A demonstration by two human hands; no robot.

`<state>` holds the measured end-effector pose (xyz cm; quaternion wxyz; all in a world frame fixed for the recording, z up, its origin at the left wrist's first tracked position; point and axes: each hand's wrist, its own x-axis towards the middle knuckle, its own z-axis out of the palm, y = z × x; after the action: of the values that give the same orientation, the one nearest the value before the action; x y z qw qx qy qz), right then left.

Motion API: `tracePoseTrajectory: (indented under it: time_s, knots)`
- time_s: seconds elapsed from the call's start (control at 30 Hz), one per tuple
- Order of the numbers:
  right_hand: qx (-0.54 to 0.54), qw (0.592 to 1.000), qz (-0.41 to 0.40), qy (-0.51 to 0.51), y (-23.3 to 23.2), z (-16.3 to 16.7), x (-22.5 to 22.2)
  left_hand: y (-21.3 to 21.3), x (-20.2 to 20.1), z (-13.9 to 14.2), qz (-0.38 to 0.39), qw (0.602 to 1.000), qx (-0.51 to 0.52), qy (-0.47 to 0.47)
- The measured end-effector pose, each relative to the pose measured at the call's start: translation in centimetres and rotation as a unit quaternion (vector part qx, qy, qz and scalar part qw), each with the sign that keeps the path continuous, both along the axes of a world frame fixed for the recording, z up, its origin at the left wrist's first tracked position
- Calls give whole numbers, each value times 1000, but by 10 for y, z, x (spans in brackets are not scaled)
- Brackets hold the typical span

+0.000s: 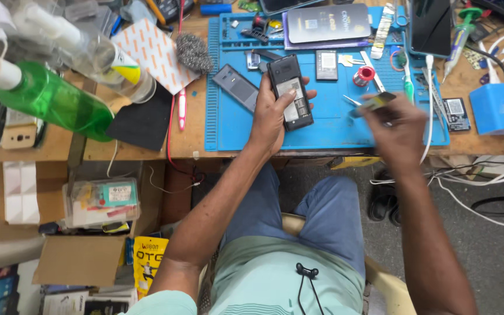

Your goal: The person works on a disassembled phone at a repair bench, using a screwdriver to unscrew the back panel, then uses tweezers to pick at components inside the phone, and finally rubs the phone's back with a pen-shaped tool. The person holds the phone in one hand while working with the other.

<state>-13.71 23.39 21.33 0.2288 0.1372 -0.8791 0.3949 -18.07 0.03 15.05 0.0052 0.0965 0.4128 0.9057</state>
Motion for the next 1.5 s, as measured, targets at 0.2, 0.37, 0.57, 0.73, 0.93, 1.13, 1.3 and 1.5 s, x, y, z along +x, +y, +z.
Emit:
tracePoseTrajectory:
  time_s: [0.2,0.37,0.57,0.73,0.93,1.13,1.3,1.5]
  knots:
    - [-244,968,53,-26,-36,-8,-3,-1,6,3,-10,1000,-12,-3]
    - [-326,936,134,-8,-73,-10,-21,-2,6,5,-13,1000,-18,9]
    - [-326,938,121,13,-92,-17,-29,0,7,0,1,999,-12,41]
    - [-275,960,57,-3,-96,-15,-25,2,5,-3,13,999,-22,34]
    - [-273,958,90,14,-97,-16,-25,2,5,-4,14,999,-25,34]
    - [-46,990,-22,130,-101,-20,-25,3,5,-5,30,996,-73,31]
    - [-69,984,11,165,-110,-24,-25,3,10,-4,51,990,-110,66]
    - [-78,983,-37,160,-106,-25,-27,4,13,0,70,980,-159,101]
